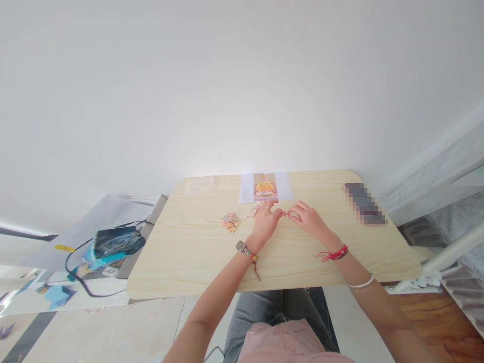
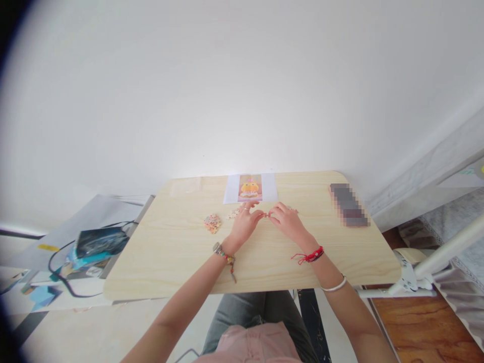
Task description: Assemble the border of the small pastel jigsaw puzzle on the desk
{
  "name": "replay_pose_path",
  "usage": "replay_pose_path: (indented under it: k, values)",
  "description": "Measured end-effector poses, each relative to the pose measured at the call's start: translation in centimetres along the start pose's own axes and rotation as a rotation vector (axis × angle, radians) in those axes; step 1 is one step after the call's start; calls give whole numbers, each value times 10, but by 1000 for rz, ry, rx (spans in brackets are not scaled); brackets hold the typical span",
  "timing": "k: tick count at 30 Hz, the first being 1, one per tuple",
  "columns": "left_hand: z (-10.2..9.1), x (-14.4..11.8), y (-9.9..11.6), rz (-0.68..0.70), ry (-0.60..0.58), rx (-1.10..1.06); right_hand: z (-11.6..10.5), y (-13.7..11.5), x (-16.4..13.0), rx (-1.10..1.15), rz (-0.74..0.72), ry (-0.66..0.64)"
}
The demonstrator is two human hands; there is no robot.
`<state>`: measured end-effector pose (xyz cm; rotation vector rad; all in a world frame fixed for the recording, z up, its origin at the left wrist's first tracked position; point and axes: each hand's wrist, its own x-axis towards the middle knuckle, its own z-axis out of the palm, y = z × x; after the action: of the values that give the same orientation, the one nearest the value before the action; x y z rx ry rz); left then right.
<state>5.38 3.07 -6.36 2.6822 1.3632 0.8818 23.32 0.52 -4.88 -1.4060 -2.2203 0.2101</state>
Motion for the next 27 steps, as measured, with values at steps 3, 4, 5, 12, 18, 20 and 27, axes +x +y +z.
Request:
replay_pose_path:
  k: [3,4,5,12,18,20,27]
  values:
    - [11,15,12,32,-28,4,-10,20,-12,-5,70,-9]
    - [12,18,14,30,-32,9,-12,26,-15,-11,97,-9]
    - [12,20,14,21,-32,18,-14,33,-18,-19,124,-9]
    - [-20,-18,-27,-149,-13,98,-16,43,-21,-4,194,-13]
    - [-36,-45,-46,-236,-27,167,6,-7,6,-38,55,-82]
    - [-34,-44,-45,-219,-34,154,18,-24,17,-41,-10,-152]
    - [-26,-37,-44,-210,-29,137,47,-43,47,1,-73,-180]
